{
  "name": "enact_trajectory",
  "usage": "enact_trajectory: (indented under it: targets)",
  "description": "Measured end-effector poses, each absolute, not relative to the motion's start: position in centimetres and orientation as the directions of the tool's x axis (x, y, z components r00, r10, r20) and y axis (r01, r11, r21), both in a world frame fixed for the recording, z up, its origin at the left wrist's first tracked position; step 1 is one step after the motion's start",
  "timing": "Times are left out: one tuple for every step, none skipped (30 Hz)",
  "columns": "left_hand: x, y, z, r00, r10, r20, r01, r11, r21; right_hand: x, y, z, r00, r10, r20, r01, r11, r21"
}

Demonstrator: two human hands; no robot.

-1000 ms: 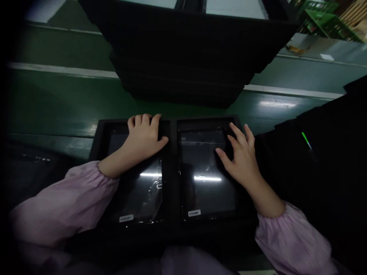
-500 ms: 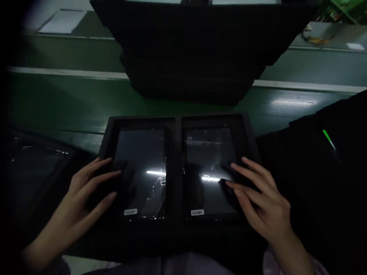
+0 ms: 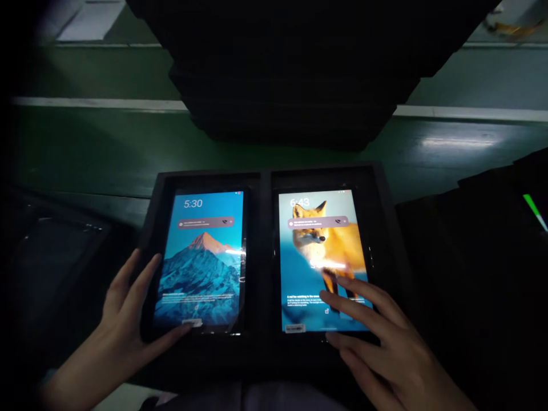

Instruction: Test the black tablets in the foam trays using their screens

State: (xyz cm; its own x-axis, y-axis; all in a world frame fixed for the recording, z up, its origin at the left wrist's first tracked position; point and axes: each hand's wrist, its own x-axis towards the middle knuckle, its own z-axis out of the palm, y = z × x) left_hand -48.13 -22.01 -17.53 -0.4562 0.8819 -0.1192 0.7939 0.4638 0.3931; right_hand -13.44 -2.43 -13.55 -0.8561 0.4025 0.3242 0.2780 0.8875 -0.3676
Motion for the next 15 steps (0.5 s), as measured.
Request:
enact_trajectory:
  targets:
    - [-48.3, -21.8, -17.9, -0.488, 0.866, -0.105, 0.783, 0.488, 0.385, -13.4, -2.5, -13.6, -0.859, 0.404, 0.315, 0.282, 0.887, -0.366]
    - [-48.5, -21.5, -18.2, -0.521, 0.849, -0.089, 0.771, 0.513, 0.378, -13.4, -2.5, -13.7, -0.862, 0.399, 0.313, 0.28, 0.888, -0.364]
    - [-48.8, -21.2, -18.5, -0.549, 0.833, -0.069, 0.76, 0.532, 0.375, -13.4, -2.5, -13.8, -0.865, 0.393, 0.311, 0.276, 0.891, -0.359]
    - [-49.0, -20.9, -18.7, -0.566, 0.823, -0.047, 0.753, 0.54, 0.377, -13.4, -2.5, -14.0, -0.868, 0.387, 0.312, 0.274, 0.896, -0.351]
    - [-49.3, -20.8, -18.9, -0.574, 0.819, -0.026, 0.751, 0.538, 0.383, -13.4, -2.5, -14.2, -0.867, 0.387, 0.314, 0.281, 0.9, -0.333]
    - [-49.5, -20.6, -18.9, -0.572, 0.821, -0.008, 0.752, 0.528, 0.394, -13.4, -2.5, -14.5, -0.857, 0.397, 0.327, 0.3, 0.903, -0.308]
    - [-49.6, -20.6, -19.0, -0.562, 0.827, 0.004, 0.757, 0.512, 0.407, -13.5, -2.5, -14.7, -0.837, 0.426, 0.344, 0.344, 0.898, -0.274]
    - [-49.8, -20.6, -18.9, -0.551, 0.835, 0.009, 0.76, 0.497, 0.418, -13.4, -2.5, -15.0, -0.802, 0.47, 0.367, 0.407, 0.881, -0.24]
    - [-49.9, -20.7, -18.9, -0.54, 0.842, 0.006, 0.763, 0.486, 0.425, -13.4, -2.6, -15.2, -0.758, 0.523, 0.391, 0.477, 0.852, -0.216]
    - [-50.0, -20.8, -18.9, -0.533, 0.846, -0.004, 0.764, 0.483, 0.427, -13.3, -2.6, -15.4, -0.71, 0.574, 0.408, 0.54, 0.816, -0.209]
    - [-50.1, -20.9, -18.9, -0.53, 0.848, -0.016, 0.763, 0.486, 0.427, -13.3, -2.6, -15.5, -0.67, 0.614, 0.417, 0.583, 0.783, -0.216]
    - [-50.1, -21.0, -18.9, -0.53, 0.848, -0.027, 0.761, 0.489, 0.426, -13.2, -2.7, -15.6, -0.653, 0.632, 0.417, 0.596, 0.769, -0.231]
    - [-50.1, -21.1, -18.9, -0.53, 0.847, -0.033, 0.759, 0.492, 0.425, -13.1, -2.7, -15.6, -0.662, 0.627, 0.411, 0.581, 0.776, -0.247]
    - [-50.2, -21.2, -19.0, -0.533, 0.845, -0.035, 0.758, 0.495, 0.425, -13.0, -2.7, -15.5, -0.685, 0.607, 0.403, 0.549, 0.794, -0.262]
    - [-50.2, -21.2, -19.0, -0.531, 0.846, -0.036, 0.759, 0.495, 0.423, -12.9, -2.7, -15.5, -0.709, 0.58, 0.402, 0.513, 0.815, -0.27]
